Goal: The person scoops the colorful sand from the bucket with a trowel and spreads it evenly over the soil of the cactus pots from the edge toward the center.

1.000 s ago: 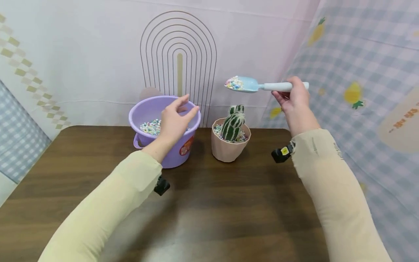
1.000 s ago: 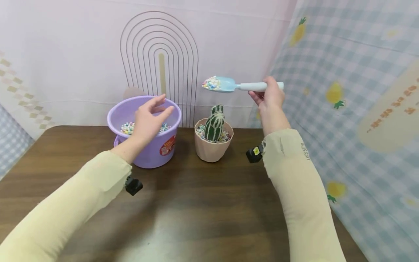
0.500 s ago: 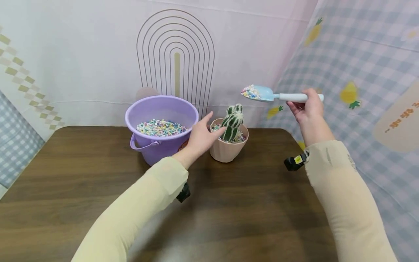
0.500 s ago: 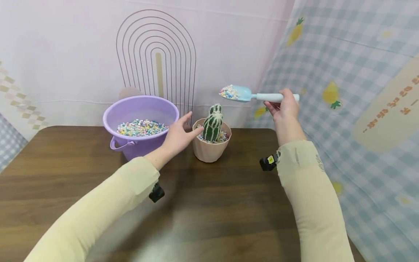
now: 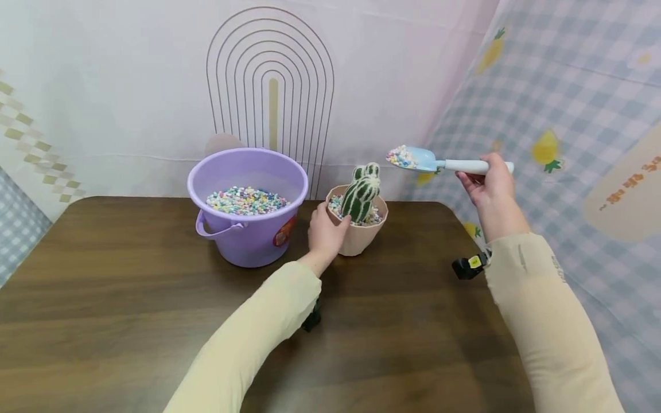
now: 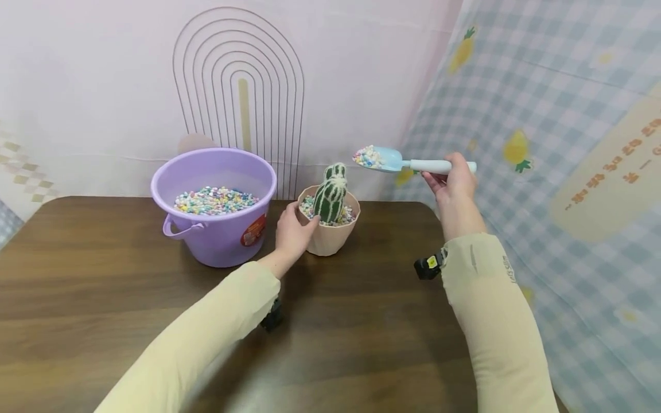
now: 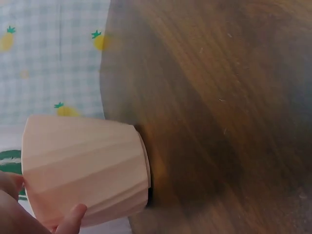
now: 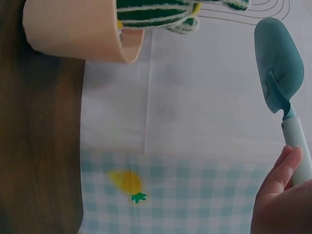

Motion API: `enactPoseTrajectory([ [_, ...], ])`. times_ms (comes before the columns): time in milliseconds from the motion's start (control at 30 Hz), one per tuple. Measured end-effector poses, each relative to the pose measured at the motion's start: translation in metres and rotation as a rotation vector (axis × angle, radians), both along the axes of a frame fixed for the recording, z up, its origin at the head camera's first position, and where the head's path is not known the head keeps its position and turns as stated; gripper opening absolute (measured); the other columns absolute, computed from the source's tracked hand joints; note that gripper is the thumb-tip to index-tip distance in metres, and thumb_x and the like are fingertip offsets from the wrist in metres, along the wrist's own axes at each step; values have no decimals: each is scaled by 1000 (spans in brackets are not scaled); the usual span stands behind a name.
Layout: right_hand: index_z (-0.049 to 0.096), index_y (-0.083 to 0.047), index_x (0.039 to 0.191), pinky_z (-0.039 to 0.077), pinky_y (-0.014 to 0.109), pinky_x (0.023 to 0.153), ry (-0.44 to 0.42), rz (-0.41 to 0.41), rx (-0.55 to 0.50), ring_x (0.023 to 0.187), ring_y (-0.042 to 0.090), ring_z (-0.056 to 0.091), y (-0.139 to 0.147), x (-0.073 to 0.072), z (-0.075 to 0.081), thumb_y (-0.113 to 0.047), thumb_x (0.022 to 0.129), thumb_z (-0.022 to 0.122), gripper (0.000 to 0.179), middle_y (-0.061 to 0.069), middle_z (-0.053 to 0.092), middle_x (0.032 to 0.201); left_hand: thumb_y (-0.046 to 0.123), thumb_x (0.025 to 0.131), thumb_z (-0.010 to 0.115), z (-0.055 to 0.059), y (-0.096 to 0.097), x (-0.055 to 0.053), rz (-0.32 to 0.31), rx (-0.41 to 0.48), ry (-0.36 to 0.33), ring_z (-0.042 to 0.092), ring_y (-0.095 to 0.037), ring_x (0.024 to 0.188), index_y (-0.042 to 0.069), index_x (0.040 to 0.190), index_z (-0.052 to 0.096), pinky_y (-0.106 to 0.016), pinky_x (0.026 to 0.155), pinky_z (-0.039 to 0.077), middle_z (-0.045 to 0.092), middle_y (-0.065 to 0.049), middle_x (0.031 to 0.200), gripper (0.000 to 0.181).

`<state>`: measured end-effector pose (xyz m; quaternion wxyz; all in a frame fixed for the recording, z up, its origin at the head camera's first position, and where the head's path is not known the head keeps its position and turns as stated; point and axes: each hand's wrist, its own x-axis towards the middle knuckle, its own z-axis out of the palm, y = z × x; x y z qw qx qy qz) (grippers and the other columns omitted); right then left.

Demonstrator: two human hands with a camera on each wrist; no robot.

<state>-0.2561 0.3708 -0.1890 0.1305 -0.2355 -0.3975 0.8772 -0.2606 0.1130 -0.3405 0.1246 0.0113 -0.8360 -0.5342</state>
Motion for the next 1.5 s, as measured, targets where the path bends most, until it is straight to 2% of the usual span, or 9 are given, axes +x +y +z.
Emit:
enactPoseTrajectory([
  [100,47,-14,99,57,29,58,4,-3,-14,69,22,59,4,1,-2,-14,90,57,14,11,56,83,24,84,67,3,-1,-3,5,14,-8,54,-33,114,3,129,46,-43,99,45,54,-18,123,54],
  [267,47,-16,106,58,27,62,-31,-19,-1,76,20,59,11,2,-7,-17,89,61,22,8,54,91,14,87,61,6,-10,-11,-64,68,-15,51,-32,118,-1,130,46,-40,102,44,54,-21,126,49],
  [433,43,-18,111,58,26,62,-53,-1,22,75,19,59,18,4,-12,-17,90,59,27,8,54,94,13,89,59,1,-12,-12,-27,144,24,55,-30,110,-3,123,49,-39,96,46,59,-20,116,39],
  [600,44,-14,106,57,27,58,-60,32,39,66,22,60,25,5,-18,-16,91,58,21,11,58,79,15,89,59,-3,-5,-7,-16,155,22,54,-30,104,-2,119,51,-39,92,47,57,-19,109,36],
  [733,46,-11,99,57,28,56,-77,58,40,62,24,61,29,5,-24,-14,91,56,13,13,58,70,12,89,56,-3,-6,-12,-47,159,25,55,-31,106,-3,122,51,-39,94,47,59,-20,110,36],
  [900,47,-9,96,58,29,55,-69,73,50,60,25,62,30,5,-32,-12,91,56,11,14,60,67,12,91,55,-6,-13,-22,-72,242,1,57,-28,109,-1,123,54,-37,96,48,61,-19,115,35],
  [1000,46,-9,97,58,29,55,-64,78,67,60,24,63,29,6,-36,-11,90,56,12,14,60,66,13,91,57,-7,-12,-21,-49,269,3,58,-27,107,0,122,55,-36,95,49,62,-18,114,34],
  [1167,47,-9,98,58,29,55,-80,89,117,61,23,64,25,6,-40,-11,89,58,15,12,62,66,13,89,60,-3,-9,-16,-29,249,-2,58,-25,109,0,125,55,-35,96,49,63,-16,117,39],
  [1500,48,-9,101,58,26,59,-146,107,188,62,20,63,22,0,-46,-10,87,58,18,10,58,71,10,90,59,0,-8,-29,-61,374,-79,56,-25,114,3,129,55,-34,97,49,62,-17,121,40],
])
